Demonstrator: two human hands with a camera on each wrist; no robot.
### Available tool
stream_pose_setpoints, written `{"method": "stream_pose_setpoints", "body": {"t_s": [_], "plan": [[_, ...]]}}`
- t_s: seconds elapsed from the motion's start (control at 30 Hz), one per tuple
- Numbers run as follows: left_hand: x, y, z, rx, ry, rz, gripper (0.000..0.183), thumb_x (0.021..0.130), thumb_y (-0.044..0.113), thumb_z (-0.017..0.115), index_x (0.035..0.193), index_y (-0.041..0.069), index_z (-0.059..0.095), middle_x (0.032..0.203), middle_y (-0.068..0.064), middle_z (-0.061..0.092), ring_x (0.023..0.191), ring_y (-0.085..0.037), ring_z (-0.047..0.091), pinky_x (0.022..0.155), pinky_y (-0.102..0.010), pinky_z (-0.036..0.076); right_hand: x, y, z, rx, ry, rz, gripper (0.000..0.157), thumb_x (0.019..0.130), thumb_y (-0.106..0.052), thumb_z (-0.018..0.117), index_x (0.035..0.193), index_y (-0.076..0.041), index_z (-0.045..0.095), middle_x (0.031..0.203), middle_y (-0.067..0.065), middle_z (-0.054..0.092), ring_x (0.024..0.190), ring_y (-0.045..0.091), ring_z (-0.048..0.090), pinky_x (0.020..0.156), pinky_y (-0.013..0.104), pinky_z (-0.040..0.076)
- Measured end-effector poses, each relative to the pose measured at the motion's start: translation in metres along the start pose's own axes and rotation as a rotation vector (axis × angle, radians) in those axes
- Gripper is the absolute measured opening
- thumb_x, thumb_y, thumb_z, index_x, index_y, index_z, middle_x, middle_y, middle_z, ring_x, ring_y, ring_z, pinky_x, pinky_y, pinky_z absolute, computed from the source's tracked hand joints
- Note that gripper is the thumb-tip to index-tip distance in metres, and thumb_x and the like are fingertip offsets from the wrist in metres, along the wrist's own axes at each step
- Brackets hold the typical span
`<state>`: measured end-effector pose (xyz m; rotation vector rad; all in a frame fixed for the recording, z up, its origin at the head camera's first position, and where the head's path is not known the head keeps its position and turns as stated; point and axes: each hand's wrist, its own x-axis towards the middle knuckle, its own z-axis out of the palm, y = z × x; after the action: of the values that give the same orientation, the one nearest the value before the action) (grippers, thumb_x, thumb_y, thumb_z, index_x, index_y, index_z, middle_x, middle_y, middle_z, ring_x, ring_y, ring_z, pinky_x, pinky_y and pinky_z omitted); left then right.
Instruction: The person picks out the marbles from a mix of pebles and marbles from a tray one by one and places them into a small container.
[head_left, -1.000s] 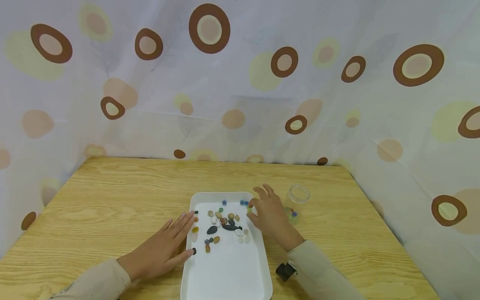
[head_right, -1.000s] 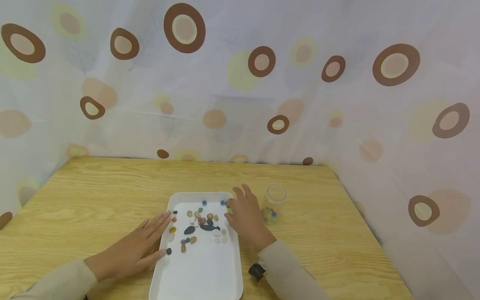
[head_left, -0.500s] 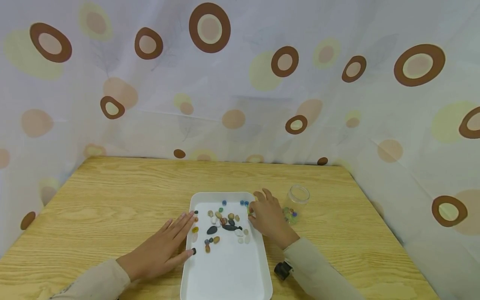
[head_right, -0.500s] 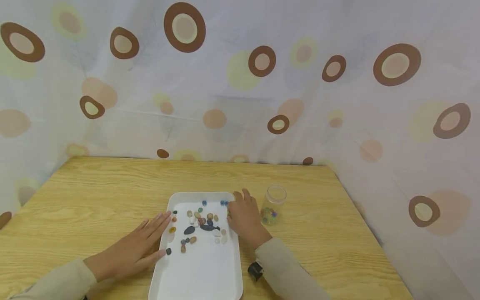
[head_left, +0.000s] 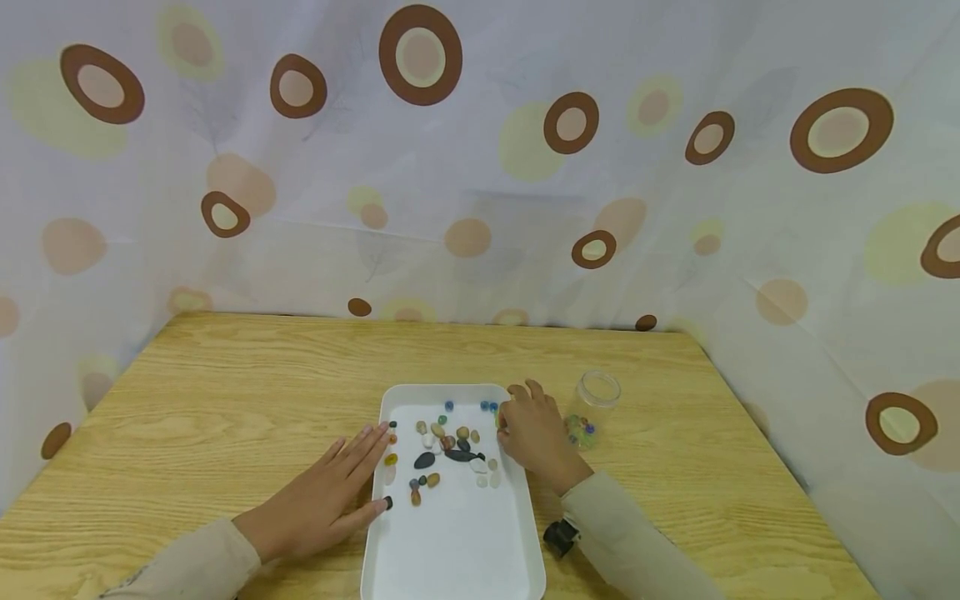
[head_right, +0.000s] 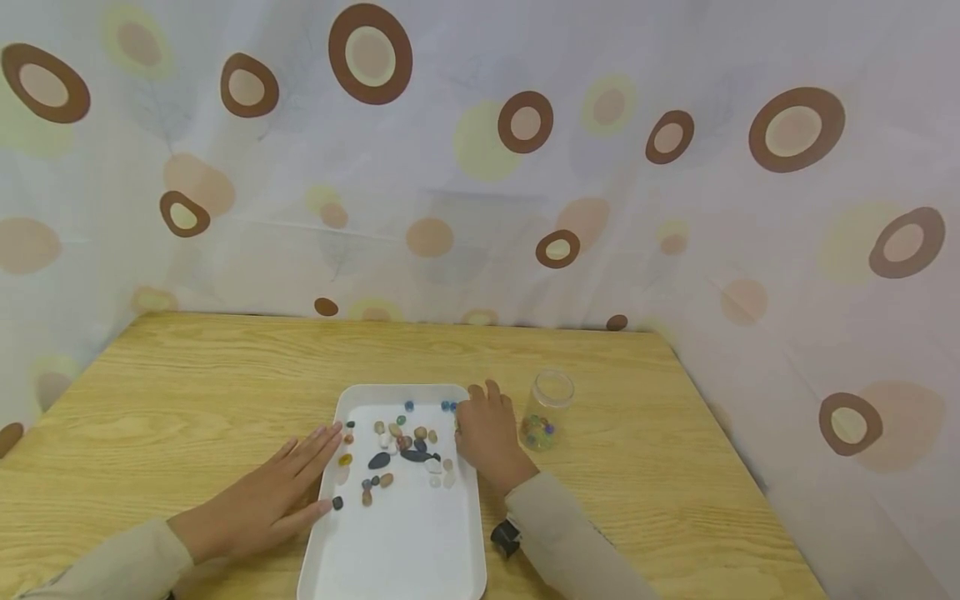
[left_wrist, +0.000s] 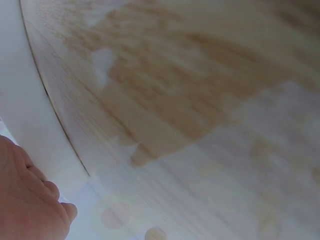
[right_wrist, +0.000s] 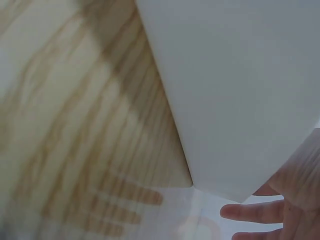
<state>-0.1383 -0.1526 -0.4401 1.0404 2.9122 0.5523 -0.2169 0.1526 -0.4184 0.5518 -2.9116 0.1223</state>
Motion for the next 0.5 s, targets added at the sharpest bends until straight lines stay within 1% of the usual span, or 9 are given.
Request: {"method": "stream_pose_setpoints", "body": {"t_s": [0.13, 0.2, 0.37, 0.5], "plan": [[-0.0002, 0.0002, 0.0000, 0.021, 0.007, 0.003, 0.075, 0.100, 0.051, 0.039, 0.154, 0.006, 0.015, 0.161, -0.007, 0.010, 0.147, -0.024, 0.011, 0.116, -0.051, 0.015, 0.0002, -0.0007, 0.0005, -0.001, -0.007, 0.001, 0.015, 0.078, -0.019, 0.078, 0.067, -0.017, 0.069, 0.126, 0.017, 0.060, 0.127, 0.043, 0.043, 0.095, 0.058, 0.044], [-0.0004, 0.0003, -0.0002, 0.026, 0.008, 0.005, 0.075, 0.100, 0.051, 0.038, 0.154, 0.006, 0.015, 0.161, -0.007, 0.010, 0.147, -0.024, 0.011, 0.115, -0.052, 0.016, 0.0001, -0.0011, 0.0000, -0.002, -0.006, -0.002, 0.014, 0.078, -0.018, 0.078, 0.067, -0.016, 0.069, 0.126, 0.017, 0.059, 0.127, 0.043, 0.043, 0.095, 0.058, 0.044], [-0.0005, 0.0012, -0.0015, 0.010, 0.008, 0.003, 0.074, 0.100, 0.051, 0.039, 0.154, 0.006, 0.015, 0.161, -0.006, 0.010, 0.147, -0.023, 0.011, 0.116, -0.050, 0.014, -0.0009, -0.0027, -0.0033, -0.005, 0.000, -0.007, 0.014, 0.078, -0.018, 0.078, 0.068, -0.016, 0.070, 0.126, 0.017, 0.059, 0.127, 0.043, 0.043, 0.094, 0.058, 0.045], [-0.0006, 0.0017, -0.0024, -0.003, 0.002, -0.001, 0.074, 0.100, 0.050, 0.039, 0.154, 0.006, 0.015, 0.161, -0.006, 0.010, 0.147, -0.023, 0.011, 0.118, -0.044, 0.010, -0.0027, -0.0041, -0.0071, -0.009, 0.023, -0.016, 0.011, 0.078, -0.019, 0.079, 0.071, -0.014, 0.071, 0.127, 0.017, 0.059, 0.126, 0.044, 0.044, 0.093, 0.058, 0.046]]}}
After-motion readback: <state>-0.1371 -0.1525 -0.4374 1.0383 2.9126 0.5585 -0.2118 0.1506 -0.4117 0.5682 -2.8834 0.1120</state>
